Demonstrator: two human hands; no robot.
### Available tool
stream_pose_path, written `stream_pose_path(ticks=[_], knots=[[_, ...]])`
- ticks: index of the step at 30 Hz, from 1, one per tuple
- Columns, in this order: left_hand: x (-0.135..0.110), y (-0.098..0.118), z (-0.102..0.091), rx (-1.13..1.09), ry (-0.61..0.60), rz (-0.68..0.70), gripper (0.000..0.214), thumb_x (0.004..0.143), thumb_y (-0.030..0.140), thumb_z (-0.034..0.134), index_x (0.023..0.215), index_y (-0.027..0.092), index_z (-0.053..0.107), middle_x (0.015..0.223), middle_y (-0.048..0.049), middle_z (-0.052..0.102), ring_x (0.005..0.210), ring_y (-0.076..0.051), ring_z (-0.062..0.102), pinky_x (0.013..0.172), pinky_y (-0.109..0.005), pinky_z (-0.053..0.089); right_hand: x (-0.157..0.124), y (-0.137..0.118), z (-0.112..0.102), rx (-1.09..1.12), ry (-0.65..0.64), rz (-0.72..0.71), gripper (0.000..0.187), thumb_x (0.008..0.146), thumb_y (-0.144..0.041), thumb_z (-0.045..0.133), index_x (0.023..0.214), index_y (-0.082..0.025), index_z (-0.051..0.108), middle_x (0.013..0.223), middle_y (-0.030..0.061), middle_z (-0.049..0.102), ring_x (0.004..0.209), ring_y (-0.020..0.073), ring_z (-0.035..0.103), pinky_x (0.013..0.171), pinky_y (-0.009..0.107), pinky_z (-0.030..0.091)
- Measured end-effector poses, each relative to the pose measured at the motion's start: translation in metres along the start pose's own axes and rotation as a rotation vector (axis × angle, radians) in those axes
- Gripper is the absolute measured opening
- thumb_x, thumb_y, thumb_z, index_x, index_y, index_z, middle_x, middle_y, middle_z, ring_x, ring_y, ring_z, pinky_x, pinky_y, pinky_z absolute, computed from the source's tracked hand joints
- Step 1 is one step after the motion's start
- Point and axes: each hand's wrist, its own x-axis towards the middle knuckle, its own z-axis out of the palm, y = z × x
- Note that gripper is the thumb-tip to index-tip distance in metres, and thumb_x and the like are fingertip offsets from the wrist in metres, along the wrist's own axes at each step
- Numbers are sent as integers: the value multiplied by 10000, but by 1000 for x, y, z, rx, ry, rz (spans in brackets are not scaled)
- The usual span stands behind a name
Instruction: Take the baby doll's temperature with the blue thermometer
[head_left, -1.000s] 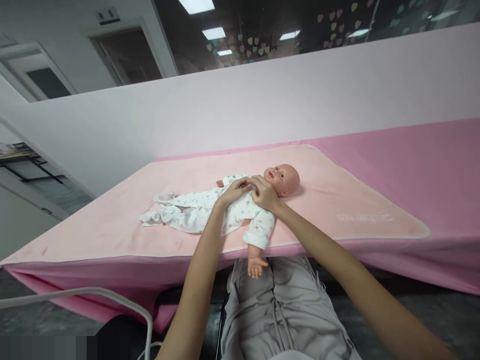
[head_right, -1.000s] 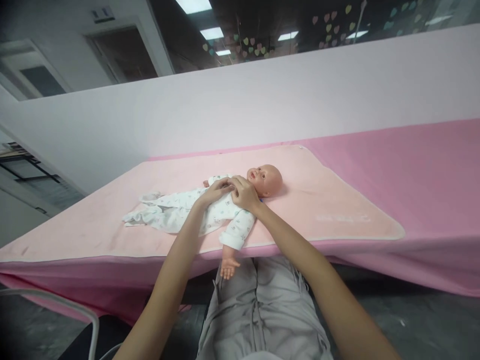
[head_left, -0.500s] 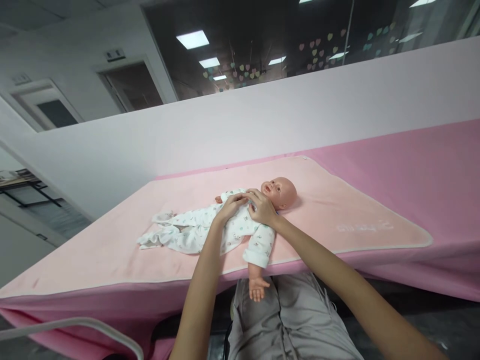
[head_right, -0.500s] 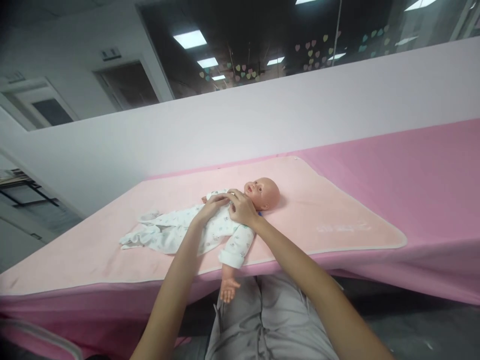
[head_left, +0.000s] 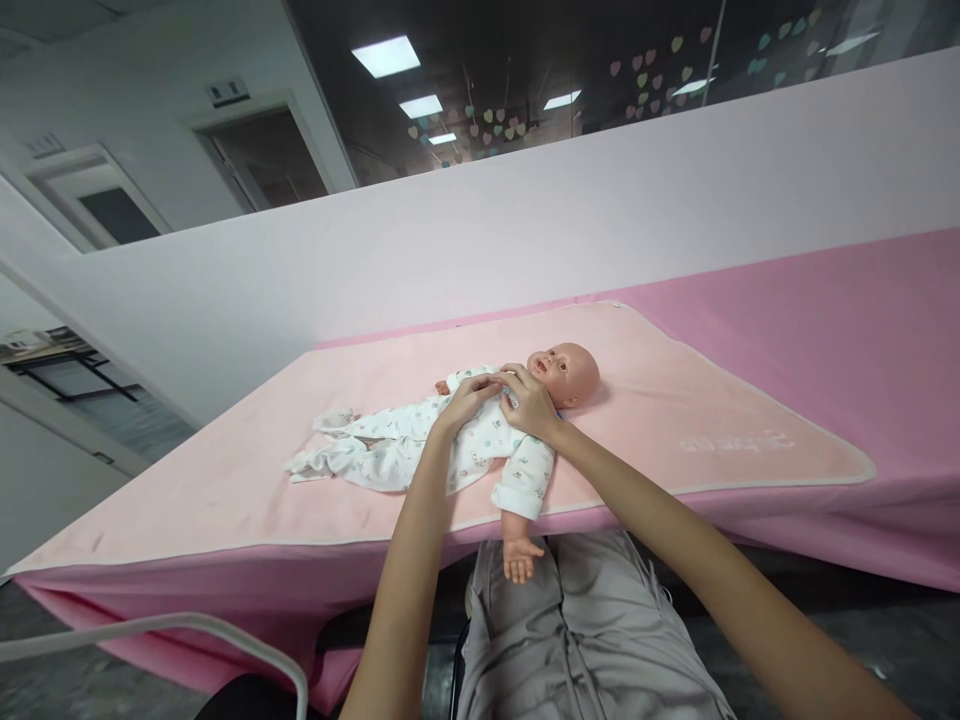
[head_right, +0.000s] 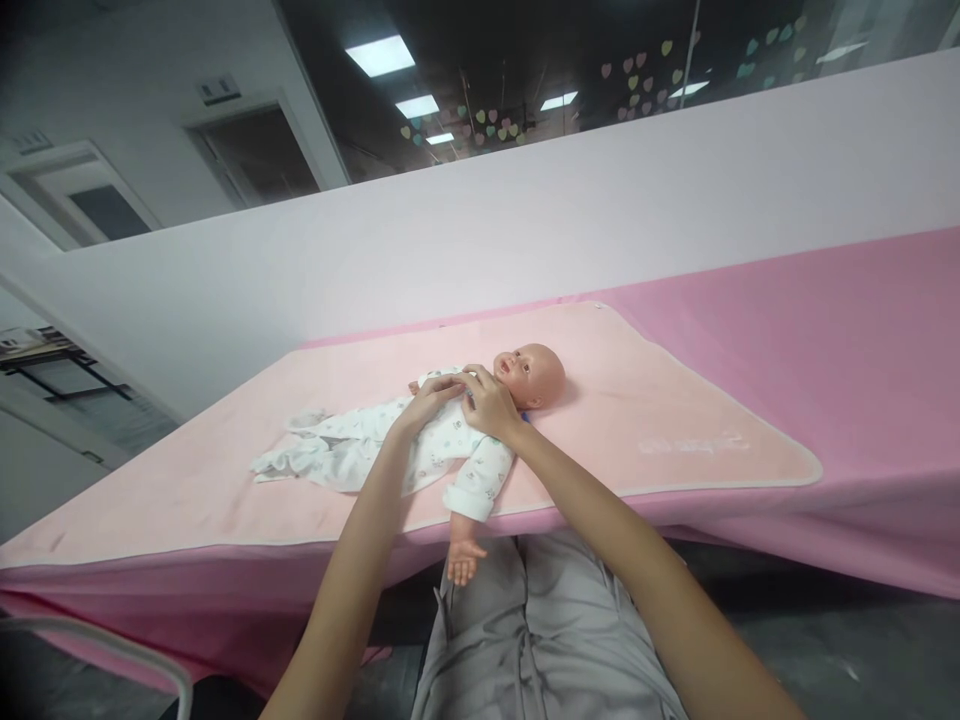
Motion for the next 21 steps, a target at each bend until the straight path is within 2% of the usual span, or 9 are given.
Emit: stream_pose_path(ticks=[21], knots=[[1,-4,-1,-97,1,44,289,743,367,582,933,168,668,887,-24,676,853,-183,584,832,-326,404,-1,3,3,-11,49,-26,333,771,-101,419,1074,-167,540,1042,94,552,954,191,550,835,300,479]])
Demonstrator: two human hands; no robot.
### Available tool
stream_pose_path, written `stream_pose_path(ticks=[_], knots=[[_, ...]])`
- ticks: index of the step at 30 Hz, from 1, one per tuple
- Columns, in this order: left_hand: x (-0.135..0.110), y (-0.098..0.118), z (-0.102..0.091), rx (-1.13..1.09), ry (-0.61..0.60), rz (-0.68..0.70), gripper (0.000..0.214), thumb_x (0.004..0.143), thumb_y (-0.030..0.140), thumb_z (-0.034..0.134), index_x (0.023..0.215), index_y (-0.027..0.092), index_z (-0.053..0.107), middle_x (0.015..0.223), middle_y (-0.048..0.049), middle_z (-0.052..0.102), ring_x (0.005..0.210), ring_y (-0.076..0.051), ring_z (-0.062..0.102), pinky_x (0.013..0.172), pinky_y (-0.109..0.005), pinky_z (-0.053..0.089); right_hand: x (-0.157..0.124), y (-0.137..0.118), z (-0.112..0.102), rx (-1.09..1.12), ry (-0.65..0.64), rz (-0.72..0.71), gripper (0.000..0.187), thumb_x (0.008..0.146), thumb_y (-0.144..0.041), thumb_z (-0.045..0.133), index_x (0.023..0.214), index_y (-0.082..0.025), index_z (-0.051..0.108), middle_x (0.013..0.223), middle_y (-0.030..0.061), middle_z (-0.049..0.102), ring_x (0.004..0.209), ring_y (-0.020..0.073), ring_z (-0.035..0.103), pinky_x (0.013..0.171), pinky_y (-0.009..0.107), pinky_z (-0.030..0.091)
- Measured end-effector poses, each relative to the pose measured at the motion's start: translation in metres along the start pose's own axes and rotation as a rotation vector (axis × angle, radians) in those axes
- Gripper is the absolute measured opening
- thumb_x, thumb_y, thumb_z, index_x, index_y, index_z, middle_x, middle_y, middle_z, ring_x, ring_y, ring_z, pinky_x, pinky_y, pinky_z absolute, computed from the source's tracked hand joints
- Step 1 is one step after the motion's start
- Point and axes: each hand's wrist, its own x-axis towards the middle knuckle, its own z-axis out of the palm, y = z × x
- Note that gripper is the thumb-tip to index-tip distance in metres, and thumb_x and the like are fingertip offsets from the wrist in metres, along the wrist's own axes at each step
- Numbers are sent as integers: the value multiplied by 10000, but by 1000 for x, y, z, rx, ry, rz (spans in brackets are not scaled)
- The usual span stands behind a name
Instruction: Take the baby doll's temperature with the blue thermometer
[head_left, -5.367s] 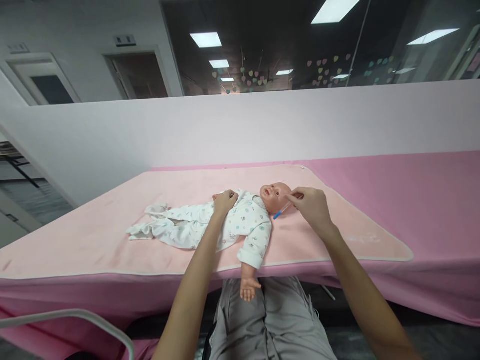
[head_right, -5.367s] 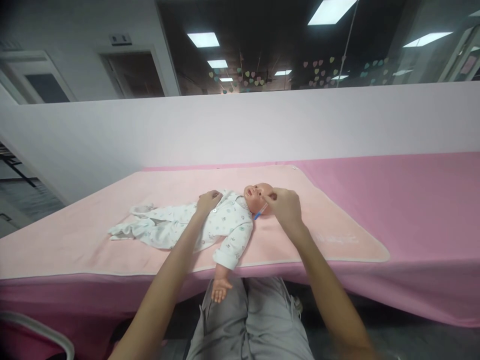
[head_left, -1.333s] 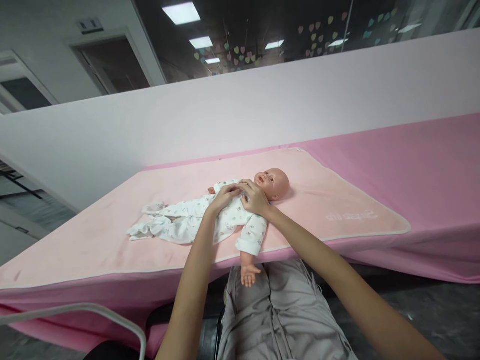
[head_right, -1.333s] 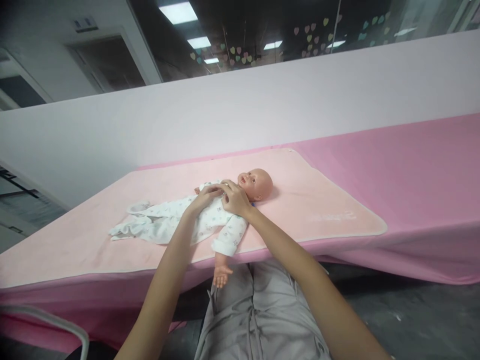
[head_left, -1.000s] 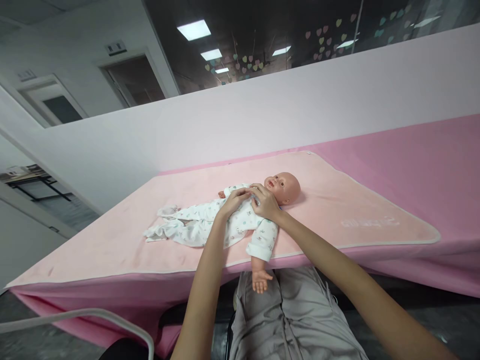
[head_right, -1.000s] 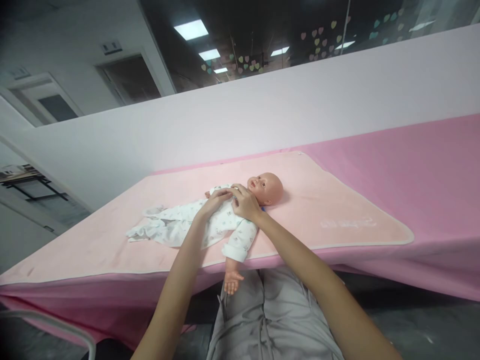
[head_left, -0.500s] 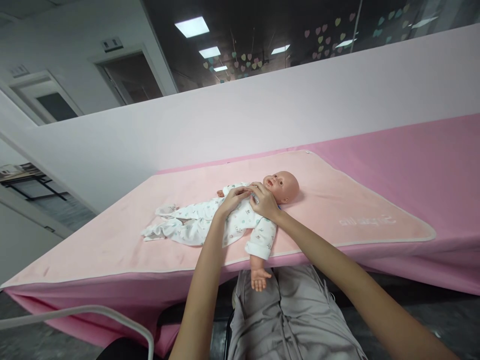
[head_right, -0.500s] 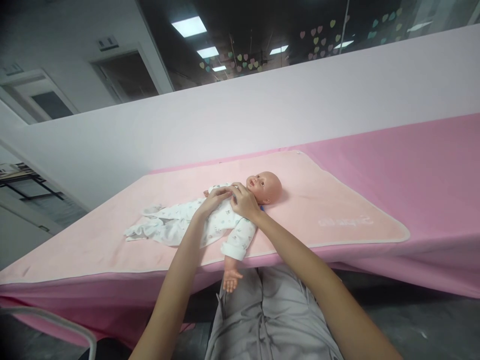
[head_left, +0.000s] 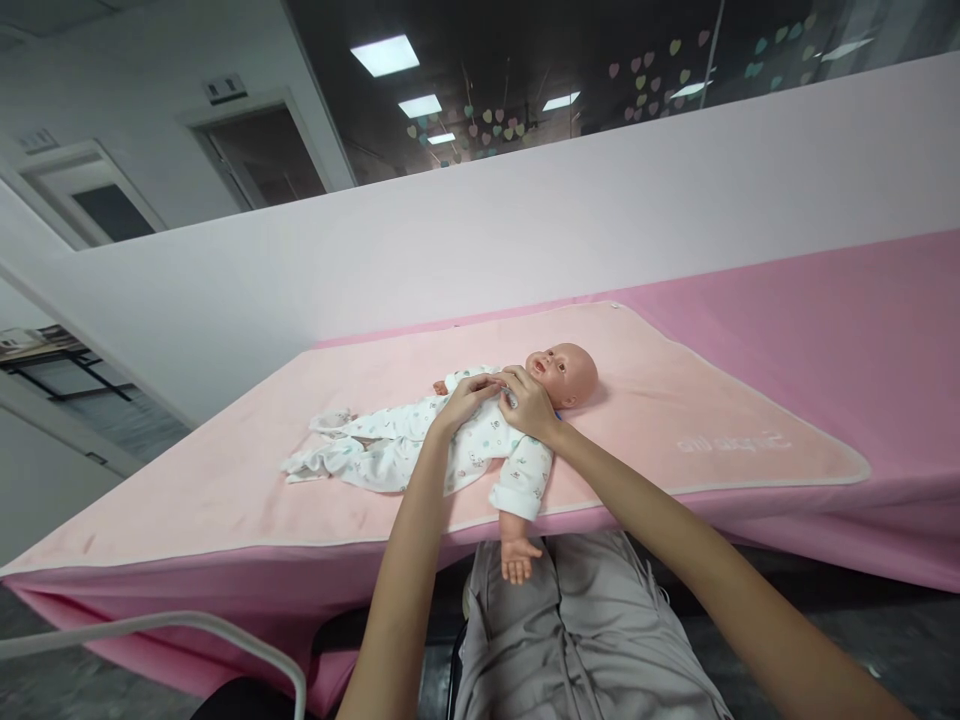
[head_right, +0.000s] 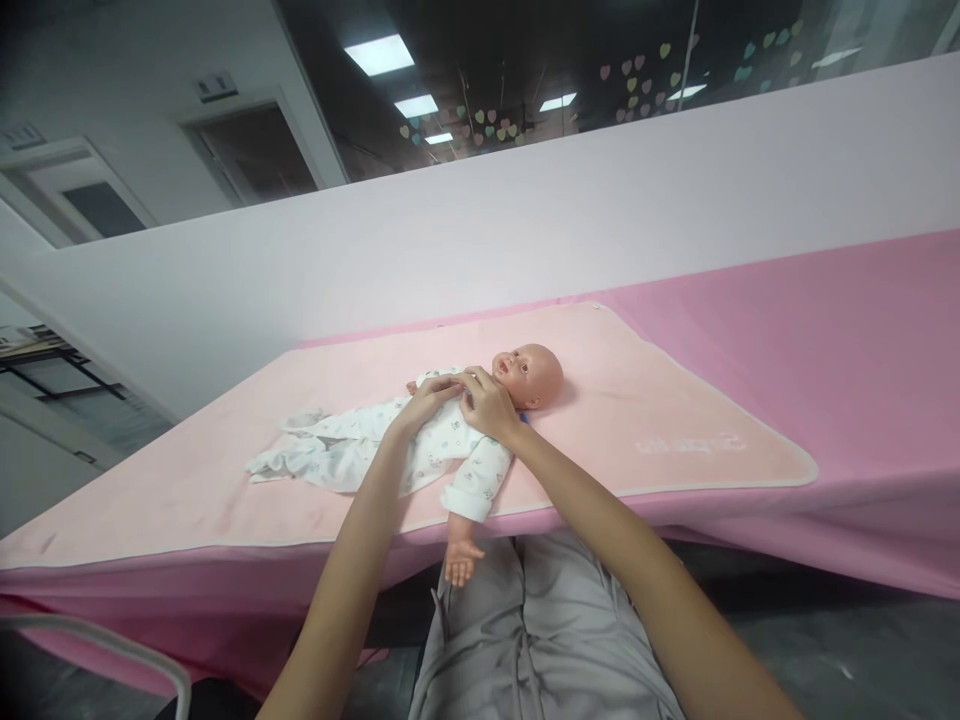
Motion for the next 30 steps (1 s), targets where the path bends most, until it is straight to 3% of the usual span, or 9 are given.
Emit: stream_pose_path(ticks=[20,30], knots=[[-2,5,1,20,12,-22,282,742,362,581,931,172,667,884,-27,675,867,-189,576,829,-324,401,1,2,1,22,40,-39,344,747,-75,437,1055,-182,549,1009,84,561,916,189,564,801,309,500],[-2,8,2,55,59,-26,238,717,376,583,769,162,673,770,-20,654,765,-162,558,774,-290,408,-1,4,2,35,69,-61,383,726,-44,419,1052,-192,554,1004,73,573,908,180,565,792,302,497]])
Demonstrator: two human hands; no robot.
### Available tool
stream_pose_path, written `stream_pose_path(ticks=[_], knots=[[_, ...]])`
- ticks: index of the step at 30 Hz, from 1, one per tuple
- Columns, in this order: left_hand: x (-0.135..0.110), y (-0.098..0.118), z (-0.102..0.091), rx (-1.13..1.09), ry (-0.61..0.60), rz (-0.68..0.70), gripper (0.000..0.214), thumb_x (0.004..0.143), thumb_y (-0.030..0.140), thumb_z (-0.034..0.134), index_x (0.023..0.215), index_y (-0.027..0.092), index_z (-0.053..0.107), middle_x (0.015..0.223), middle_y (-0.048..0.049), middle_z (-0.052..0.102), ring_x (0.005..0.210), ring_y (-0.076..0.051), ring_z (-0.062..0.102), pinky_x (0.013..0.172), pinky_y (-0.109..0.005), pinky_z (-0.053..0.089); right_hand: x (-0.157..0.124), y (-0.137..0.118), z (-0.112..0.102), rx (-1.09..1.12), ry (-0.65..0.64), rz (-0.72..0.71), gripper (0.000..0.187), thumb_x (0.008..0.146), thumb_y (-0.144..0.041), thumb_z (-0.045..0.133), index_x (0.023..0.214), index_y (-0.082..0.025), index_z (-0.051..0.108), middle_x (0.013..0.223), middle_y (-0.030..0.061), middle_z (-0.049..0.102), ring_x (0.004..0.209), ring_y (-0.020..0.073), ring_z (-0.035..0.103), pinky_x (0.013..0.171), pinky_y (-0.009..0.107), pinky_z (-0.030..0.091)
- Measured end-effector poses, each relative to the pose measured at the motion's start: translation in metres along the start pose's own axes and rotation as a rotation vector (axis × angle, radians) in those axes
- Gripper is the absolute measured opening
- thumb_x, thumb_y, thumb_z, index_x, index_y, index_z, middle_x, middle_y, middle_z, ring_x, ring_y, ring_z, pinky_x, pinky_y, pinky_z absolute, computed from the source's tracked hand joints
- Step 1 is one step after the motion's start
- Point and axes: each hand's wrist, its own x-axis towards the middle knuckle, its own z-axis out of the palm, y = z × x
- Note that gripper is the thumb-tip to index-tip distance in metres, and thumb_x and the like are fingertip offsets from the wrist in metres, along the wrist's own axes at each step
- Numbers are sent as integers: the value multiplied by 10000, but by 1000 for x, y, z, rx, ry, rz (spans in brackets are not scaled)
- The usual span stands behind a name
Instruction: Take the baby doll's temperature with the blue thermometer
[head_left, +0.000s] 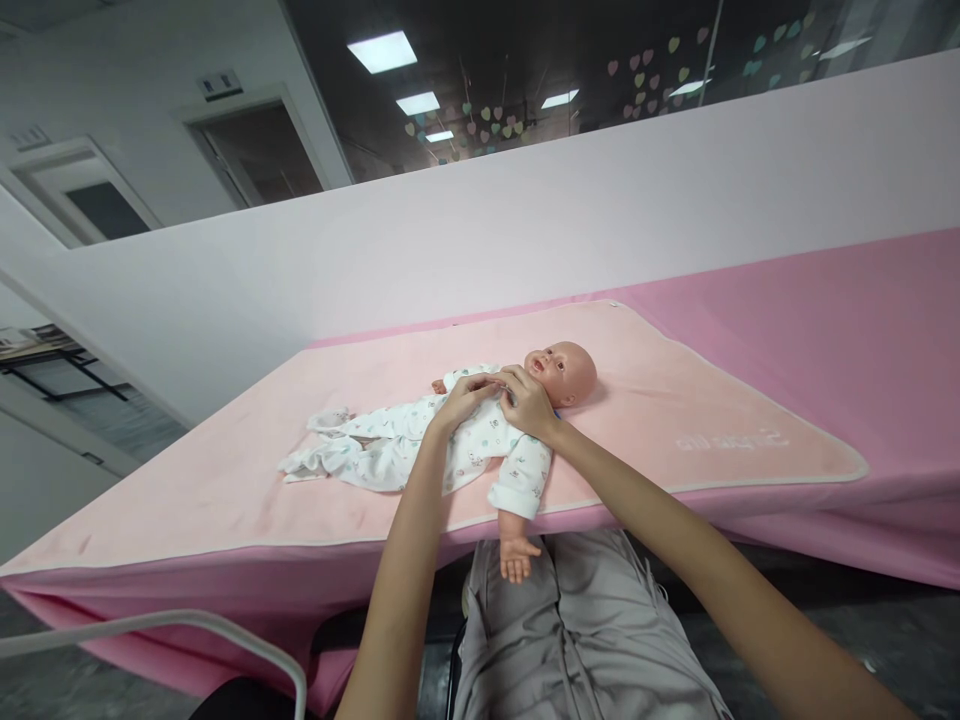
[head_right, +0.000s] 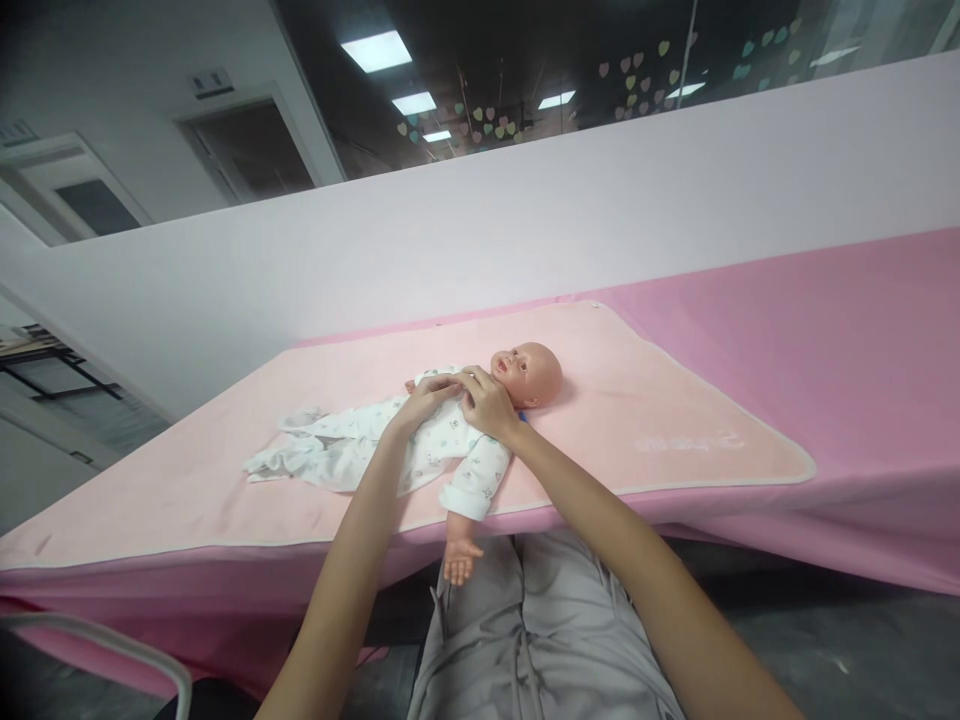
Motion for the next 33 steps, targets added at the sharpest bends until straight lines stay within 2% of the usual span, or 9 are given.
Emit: stream_pose_path(ticks=[2,5,7,8,13,20,29,31,33], knots=[[2,-2,-2,-31,137,7,272,737,405,548,674,158,645,709,-20,629,717,-147,543,730,-270,410,0,0,0,5,37,-21,369,726,-41,413,1031,-190,560,988,70,584,918,179,564,804,305,491],[1,-5,-8,-74,419,9,388,779,435,460,518,162,550,562,-14,542,598,-123,487,650,-257,397,0,0,0,4,80,-51,361,712,-33,406,995,-190,567,961,64,598,894,177,569,786,306,492],[-3,-7,-12,-10,505,1,413,782,415,434,462,166,511,498,-10,486,546,-117,443,614,-258,378,0,-1,-1,1,104,-75,361,700,-25,404,974,-187,574,937,61,606,866,173,574,765,300,494],[-7,-8,-14,39,486,-3,403,778,386,422,453,165,513,489,-13,479,540,-118,435,605,-260,370,0,-1,-1,0,117,-87,358,696,-22,404,964,-185,578,924,60,609,854,171,575,758,295,494],[-24,-12,-17,144,180,8,276,674,236,338,506,157,542,567,-31,524,611,-139,455,637,-265,366,0,-2,-2,-10,154,-112,329,694,-28,411,928,-175,589,890,63,618,824,171,578,739,293,495],[-32,-2,-17,166,11,-18,67,593,213,408,593,178,464,578,18,418,606,-127,396,608,-258,336,-2,-1,-1,3,126,-76,310,715,-50,413,937,-175,589,899,67,614,845,178,575,760,305,490],[-37,6,-15,162,-15,-50,56,572,188,472,619,175,444,614,32,405,604,-107,395,567,-233,321,-2,1,0,-4,84,-37,306,724,-58,409,942,-182,584,901,66,614,852,186,570,765,319,482],[-36,3,-13,163,29,-60,45,576,177,478,612,172,452,603,36,406,587,-100,393,556,-229,319,-2,1,0,-10,86,-40,303,724,-59,408,938,-185,583,896,63,616,848,186,571,764,317,482],[-36,-1,-11,176,135,-66,32,586,176,489,614,170,474,598,37,415,575,-96,398,551,-228,324,-2,1,0,-14,91,-42,305,719,-55,405,933,-182,582,887,62,618,842,186,572,758,315,481]])
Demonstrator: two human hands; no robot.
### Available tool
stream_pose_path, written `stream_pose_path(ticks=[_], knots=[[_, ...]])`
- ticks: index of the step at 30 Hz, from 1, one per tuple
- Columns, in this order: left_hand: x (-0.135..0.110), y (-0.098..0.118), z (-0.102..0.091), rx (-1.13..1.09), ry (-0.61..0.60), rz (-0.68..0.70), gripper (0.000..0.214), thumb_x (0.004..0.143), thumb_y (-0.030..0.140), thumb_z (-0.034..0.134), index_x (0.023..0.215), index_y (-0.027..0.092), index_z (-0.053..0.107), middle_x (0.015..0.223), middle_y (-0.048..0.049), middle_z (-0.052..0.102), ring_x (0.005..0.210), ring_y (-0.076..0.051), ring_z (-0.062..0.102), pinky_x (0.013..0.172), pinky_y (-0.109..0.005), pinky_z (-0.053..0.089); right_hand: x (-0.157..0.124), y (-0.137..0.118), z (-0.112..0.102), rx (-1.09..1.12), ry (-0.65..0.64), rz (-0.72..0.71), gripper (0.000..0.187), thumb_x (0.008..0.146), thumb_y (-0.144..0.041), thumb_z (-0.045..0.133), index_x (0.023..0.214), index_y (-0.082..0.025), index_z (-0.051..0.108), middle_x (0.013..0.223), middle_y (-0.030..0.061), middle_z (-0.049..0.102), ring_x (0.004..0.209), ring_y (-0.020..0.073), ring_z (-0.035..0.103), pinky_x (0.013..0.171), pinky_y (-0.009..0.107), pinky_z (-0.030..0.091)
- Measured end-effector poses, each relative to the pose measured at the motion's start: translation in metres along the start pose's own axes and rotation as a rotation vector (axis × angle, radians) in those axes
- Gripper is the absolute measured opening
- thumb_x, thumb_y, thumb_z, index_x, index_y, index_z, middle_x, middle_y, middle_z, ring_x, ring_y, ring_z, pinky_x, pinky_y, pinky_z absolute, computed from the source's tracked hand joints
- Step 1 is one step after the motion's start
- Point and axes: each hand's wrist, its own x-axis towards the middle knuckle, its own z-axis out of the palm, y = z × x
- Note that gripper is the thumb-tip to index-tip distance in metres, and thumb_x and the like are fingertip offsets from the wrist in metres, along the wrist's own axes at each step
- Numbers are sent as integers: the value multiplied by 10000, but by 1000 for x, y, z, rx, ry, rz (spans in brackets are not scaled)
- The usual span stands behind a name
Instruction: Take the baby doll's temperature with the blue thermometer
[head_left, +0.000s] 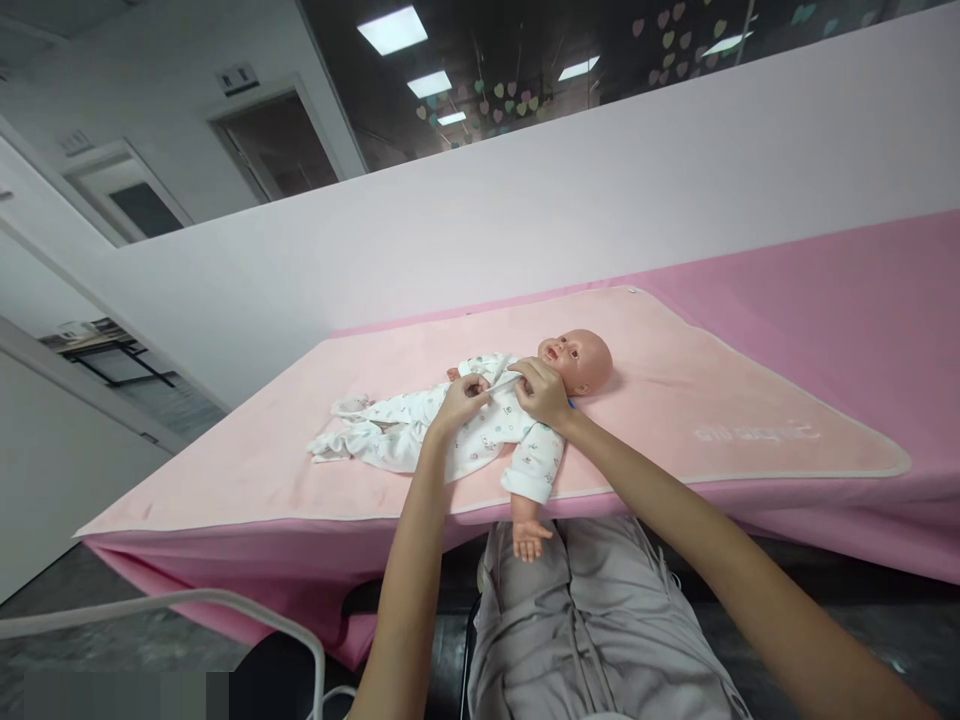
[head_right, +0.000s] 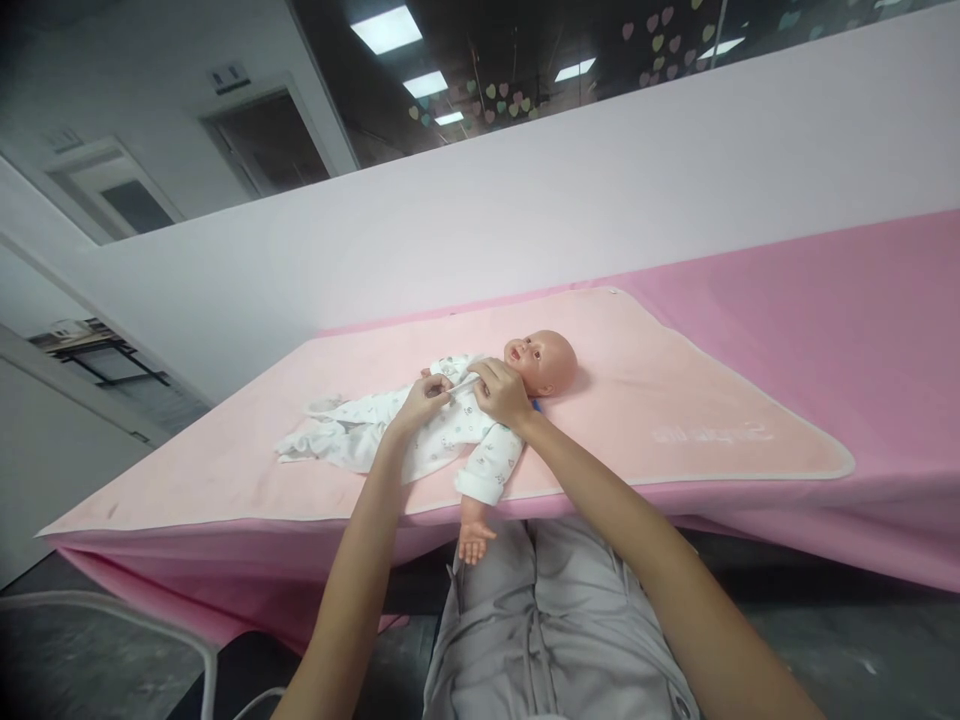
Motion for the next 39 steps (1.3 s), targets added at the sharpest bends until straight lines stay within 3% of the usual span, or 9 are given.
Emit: stream_pose_path(ticks=[3,5,8,11,14,24,31,36,39], knots=[[-1,-3,5,89,190,35,25,588,177,516,603,170,496,596,33,447,588,-102,424,575,-234,346,0,0,0,2,9,-8,313,710,-43,403,930,-175,582,876,63,618,836,186,572,748,311,479],[-4,-2,6,186,235,91,39,582,169,525,578,174,486,593,27,468,613,-114,444,616,-245,364,0,-1,0,6,8,-12,314,707,-39,404,926,-173,584,872,63,616,832,185,572,744,308,478],[-8,3,3,230,131,123,25,602,176,527,619,176,509,657,11,525,691,-136,482,693,-257,386,0,0,0,7,-2,-5,309,715,-42,404,925,-178,585,870,62,617,834,185,572,748,311,477],[-12,8,-4,113,-48,93,98,638,200,539,729,167,559,754,-4,557,748,-141,497,711,-251,396,0,1,1,18,3,-4,300,729,-48,400,929,-175,584,856,60,621,823,185,570,749,316,475],[-13,7,-10,28,-115,60,159,661,217,556,801,160,605,775,-8,562,733,-133,492,694,-245,395,-1,2,1,4,8,-6,297,737,-49,394,928,-177,583,796,49,619,769,181,563,720,314,468],[-11,-7,-9,5,-7,40,335,706,414,608,917,160,662,822,-41,626,783,-163,537,732,-279,411,1,-1,-2,-96,-36,1,334,654,-43,406,898,-175,593,676,29,589,667,181,525,616,289,412],[-12,-4,-8,37,35,36,290,706,377,613,901,169,666,789,-30,610,770,-151,532,730,-263,406,-2,2,0,-102,-76,38,342,635,-41,414,893,-170,597,654,34,545,652,184,502,604,288,380],[-17,4,-4,50,36,71,247,719,299,572,921,177,647,891,-41,622,850,-169,538,804,-280,399,-3,3,1,-101,-46,77,350,660,-55,414,948,-168,578,669,34,538,651,185,501,619,294,386],[-23,2,-4,99,215,84,180,760,268,492,819,188,642,874,-34,623,881,-185,532,844,-307,383,-2,2,0,-88,-7,78,374,668,-53,410,992,-167,557,688,36,551,654,184,508,620,296,394]])
